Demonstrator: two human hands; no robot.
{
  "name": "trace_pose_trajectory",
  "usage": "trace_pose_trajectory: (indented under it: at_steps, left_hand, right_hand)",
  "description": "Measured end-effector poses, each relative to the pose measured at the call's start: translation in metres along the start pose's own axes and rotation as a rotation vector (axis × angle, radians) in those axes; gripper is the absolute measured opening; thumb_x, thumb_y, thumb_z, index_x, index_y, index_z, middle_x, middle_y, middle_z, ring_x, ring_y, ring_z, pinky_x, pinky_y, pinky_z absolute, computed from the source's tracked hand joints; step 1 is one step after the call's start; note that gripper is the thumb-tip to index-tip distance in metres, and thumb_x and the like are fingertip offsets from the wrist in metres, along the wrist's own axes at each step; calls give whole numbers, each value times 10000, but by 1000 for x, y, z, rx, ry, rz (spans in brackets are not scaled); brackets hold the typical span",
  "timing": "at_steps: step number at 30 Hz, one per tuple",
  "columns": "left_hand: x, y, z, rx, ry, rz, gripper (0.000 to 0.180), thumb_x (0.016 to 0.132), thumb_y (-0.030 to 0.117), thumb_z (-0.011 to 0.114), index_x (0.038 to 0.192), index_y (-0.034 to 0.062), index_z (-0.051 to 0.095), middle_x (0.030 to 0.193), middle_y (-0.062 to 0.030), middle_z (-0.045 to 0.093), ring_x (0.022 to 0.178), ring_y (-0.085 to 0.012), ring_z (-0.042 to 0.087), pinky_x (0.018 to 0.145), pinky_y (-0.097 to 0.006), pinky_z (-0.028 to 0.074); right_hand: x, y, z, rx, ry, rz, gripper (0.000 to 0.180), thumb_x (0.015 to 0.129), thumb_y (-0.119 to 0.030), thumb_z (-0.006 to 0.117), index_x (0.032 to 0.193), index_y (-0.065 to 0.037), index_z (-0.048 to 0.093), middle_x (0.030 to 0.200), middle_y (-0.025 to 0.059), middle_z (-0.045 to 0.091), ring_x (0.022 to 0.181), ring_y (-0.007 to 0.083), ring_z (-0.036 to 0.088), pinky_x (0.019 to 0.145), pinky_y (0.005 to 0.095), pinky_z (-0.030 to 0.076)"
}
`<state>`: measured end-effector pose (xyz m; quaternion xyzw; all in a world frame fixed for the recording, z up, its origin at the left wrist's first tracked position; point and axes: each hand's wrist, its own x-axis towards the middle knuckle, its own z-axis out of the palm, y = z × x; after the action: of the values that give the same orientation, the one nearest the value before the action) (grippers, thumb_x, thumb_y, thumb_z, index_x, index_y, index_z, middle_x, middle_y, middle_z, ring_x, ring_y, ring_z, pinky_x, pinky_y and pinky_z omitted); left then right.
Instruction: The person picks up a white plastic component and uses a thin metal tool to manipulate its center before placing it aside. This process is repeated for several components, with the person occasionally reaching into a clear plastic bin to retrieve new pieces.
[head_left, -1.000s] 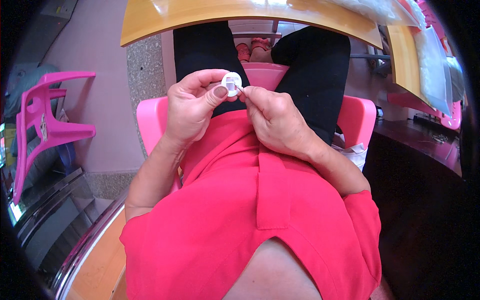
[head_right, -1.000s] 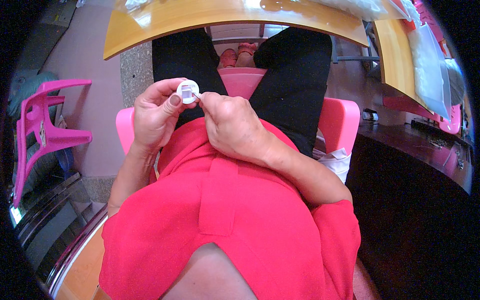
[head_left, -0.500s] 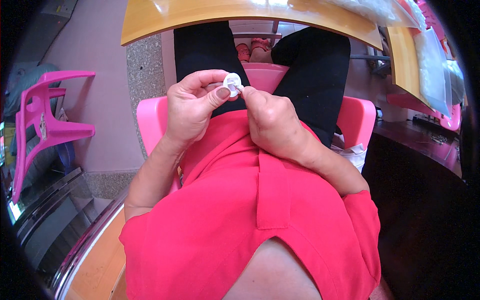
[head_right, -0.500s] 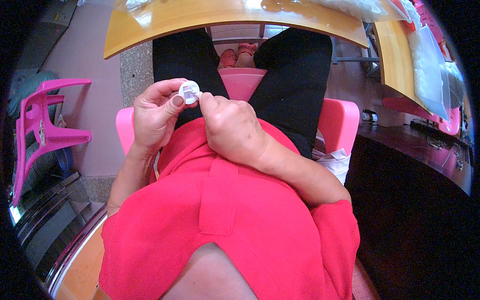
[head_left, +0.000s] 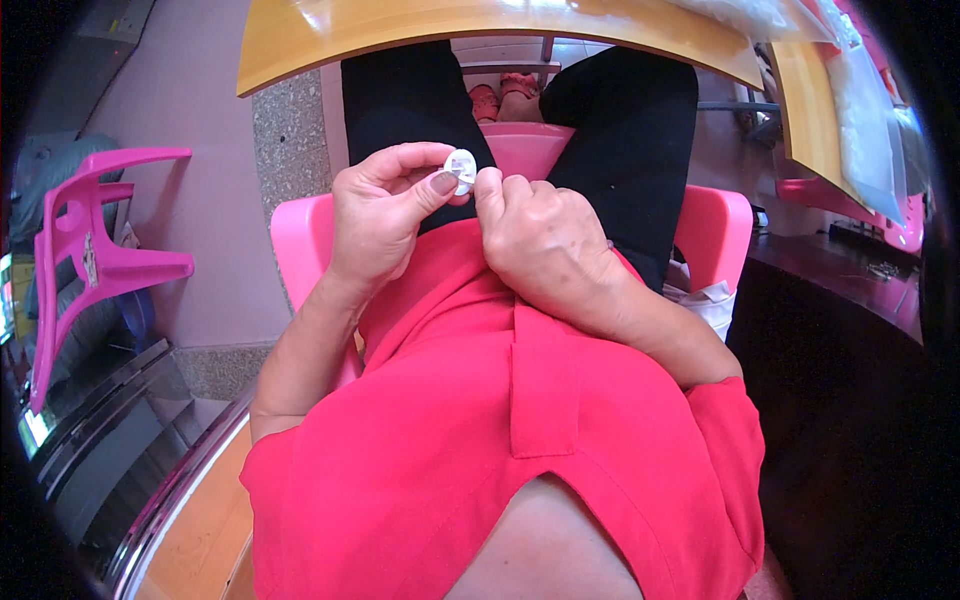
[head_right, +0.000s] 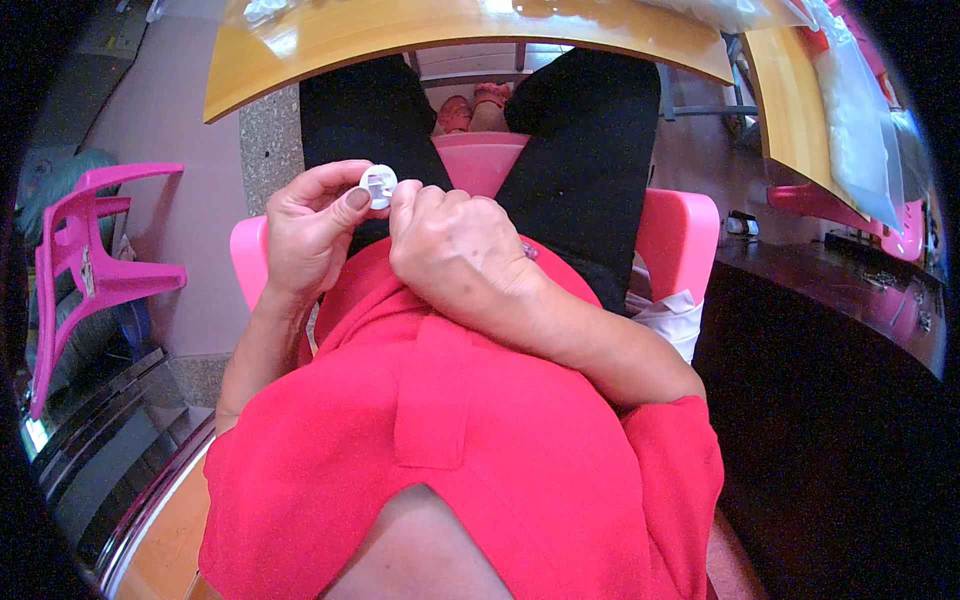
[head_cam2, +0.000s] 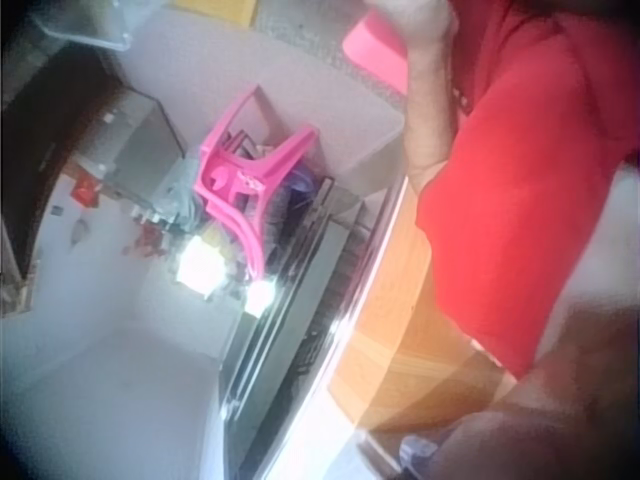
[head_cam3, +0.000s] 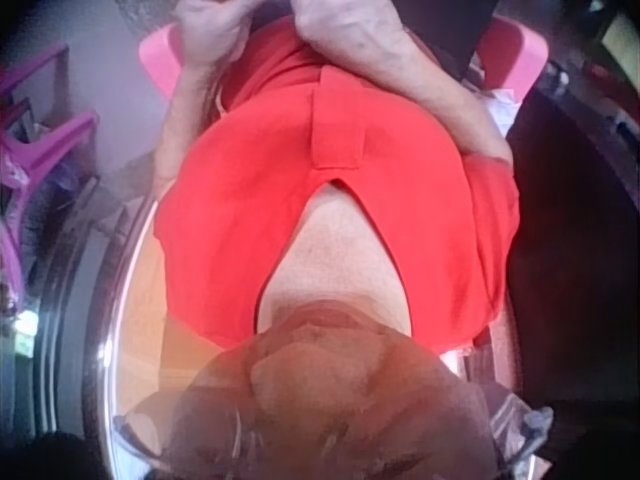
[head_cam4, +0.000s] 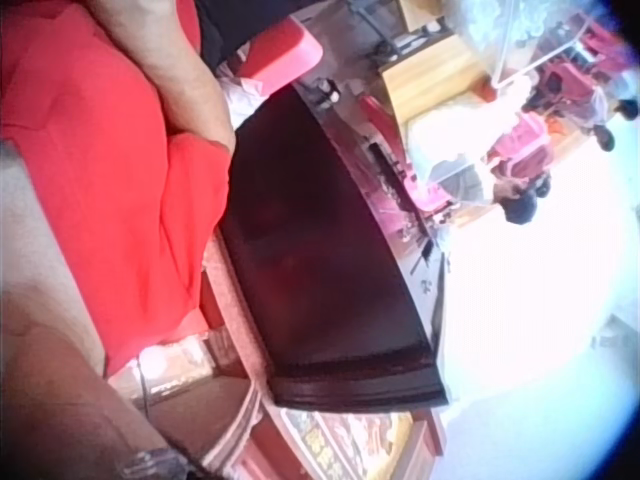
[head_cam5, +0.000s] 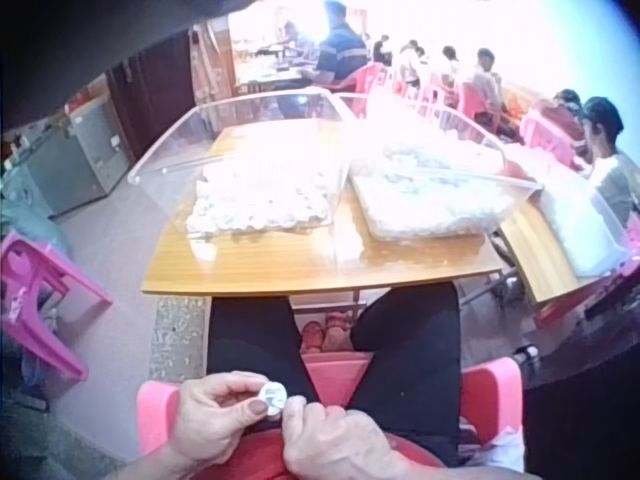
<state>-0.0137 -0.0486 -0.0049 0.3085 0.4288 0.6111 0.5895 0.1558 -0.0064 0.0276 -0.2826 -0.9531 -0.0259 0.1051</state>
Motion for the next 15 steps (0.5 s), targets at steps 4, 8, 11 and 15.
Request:
trace_pose_trajectory:
  at_steps: [4,8,11,15]
  left_hand:
    - [2,2,3,60,13,-33,190,830,-17,654,1014,-66,635,912,-128,675,809,-158,651,749,-270,552]
    - [3,3,3,166,-13,-83,165,827,1,666,980,-57,653,880,-111,678,788,-141,648,725,-251,547]
    - [4,3,3,192,-36,-122,161,825,3,669,973,-56,656,875,-107,678,786,-138,647,718,-249,547]
    - [4,1,5,208,-37,-159,164,824,4,668,975,-58,654,883,-109,676,790,-140,646,714,-249,549]
  right_hand:
    - [-2,-2,-5,-113,-48,-16,122,829,-100,543,872,12,563,598,39,493,508,131,551,402,251,436]
    - [-1,-2,-14,-203,-122,-81,134,826,-104,546,858,21,582,585,31,500,500,116,541,393,244,422]
    - [0,-4,-16,-311,-109,-130,143,820,-101,549,854,29,598,576,33,514,497,110,537,390,245,413]
    - [2,-5,-21,-394,-197,-212,155,819,-102,547,856,39,601,581,36,527,507,116,549,394,250,415]
